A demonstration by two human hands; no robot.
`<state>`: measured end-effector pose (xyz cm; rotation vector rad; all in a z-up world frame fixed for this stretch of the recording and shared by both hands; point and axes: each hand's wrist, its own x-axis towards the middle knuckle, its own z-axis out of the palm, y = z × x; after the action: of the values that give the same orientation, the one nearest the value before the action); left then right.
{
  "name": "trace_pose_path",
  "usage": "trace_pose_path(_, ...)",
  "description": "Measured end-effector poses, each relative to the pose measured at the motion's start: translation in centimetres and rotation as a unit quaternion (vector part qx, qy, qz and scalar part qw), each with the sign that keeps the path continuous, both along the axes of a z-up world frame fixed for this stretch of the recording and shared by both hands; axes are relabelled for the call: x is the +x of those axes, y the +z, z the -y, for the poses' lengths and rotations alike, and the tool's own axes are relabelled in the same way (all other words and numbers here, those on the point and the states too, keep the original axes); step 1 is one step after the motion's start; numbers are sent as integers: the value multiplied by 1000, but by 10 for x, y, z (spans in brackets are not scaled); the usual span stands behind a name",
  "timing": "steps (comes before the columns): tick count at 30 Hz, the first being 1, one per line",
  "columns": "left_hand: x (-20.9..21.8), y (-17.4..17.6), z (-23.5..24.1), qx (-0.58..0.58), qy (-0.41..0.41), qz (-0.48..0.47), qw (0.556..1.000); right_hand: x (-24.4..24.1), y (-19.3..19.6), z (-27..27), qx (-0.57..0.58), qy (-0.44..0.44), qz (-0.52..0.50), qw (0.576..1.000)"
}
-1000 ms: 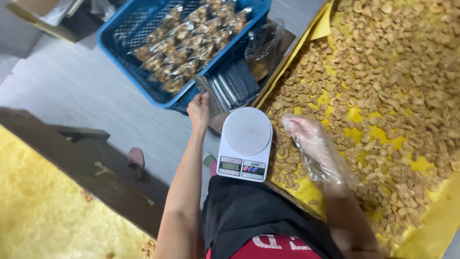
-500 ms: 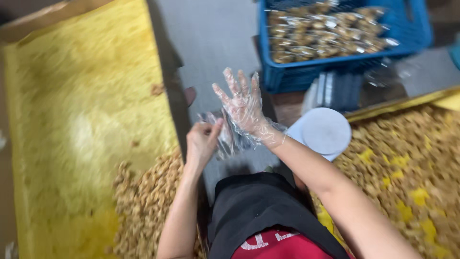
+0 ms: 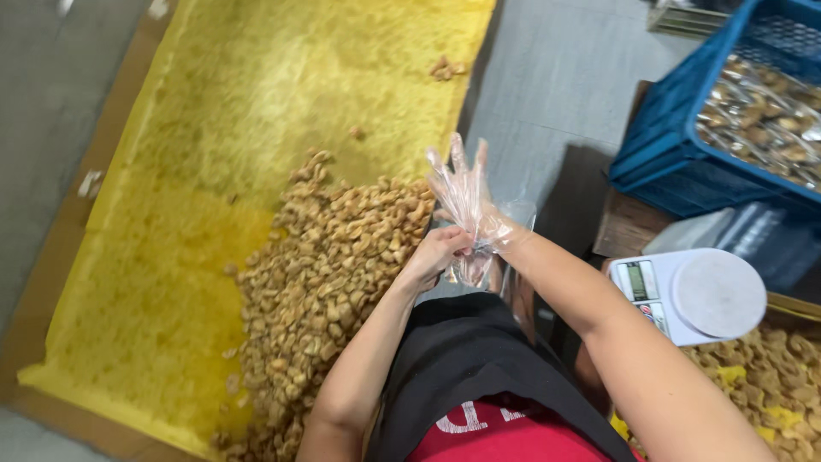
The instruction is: The person scoops dried fruit from a large yellow tray into clear plastic bags, weighs each bag on a digital scale, and places the filled bags into a blue basket. The process repeats continuously with multiple bags being filled and stored.
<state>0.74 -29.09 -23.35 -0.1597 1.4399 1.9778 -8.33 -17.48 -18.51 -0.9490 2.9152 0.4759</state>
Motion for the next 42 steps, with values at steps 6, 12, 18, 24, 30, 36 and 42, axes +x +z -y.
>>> trace_pose_path(6, 37, 73, 103, -396, -9, -192, 898, -20, -40, 45, -185, -57, 56, 980)
trace_pose_path(12, 93, 142, 226, -207, 398, -53, 892, -3, 23, 78, -532, -97, 279, 794)
trace_pose_path(18, 97, 36, 230, -214, 481, -46, 849, 81, 62, 155, -482, 11, 401, 779)
trace_pose_path(24, 73, -70, 199, 19, 443, -64, 894, 83, 57, 151, -455, -28, 466, 758)
trace_pose_path(30, 48, -71, 187, 51, 372, -38, 926, 66, 42, 137, -438, -129, 499, 736)
trace_pose_path(36, 55, -58, 192, 8, 302, -22, 953, 72, 9, 137, -434, -178, 473, 746)
trace_pose_path(42, 62, -40, 199, -58, 287, -20, 956, 75, -20, 145, -454, -127, 402, 785)
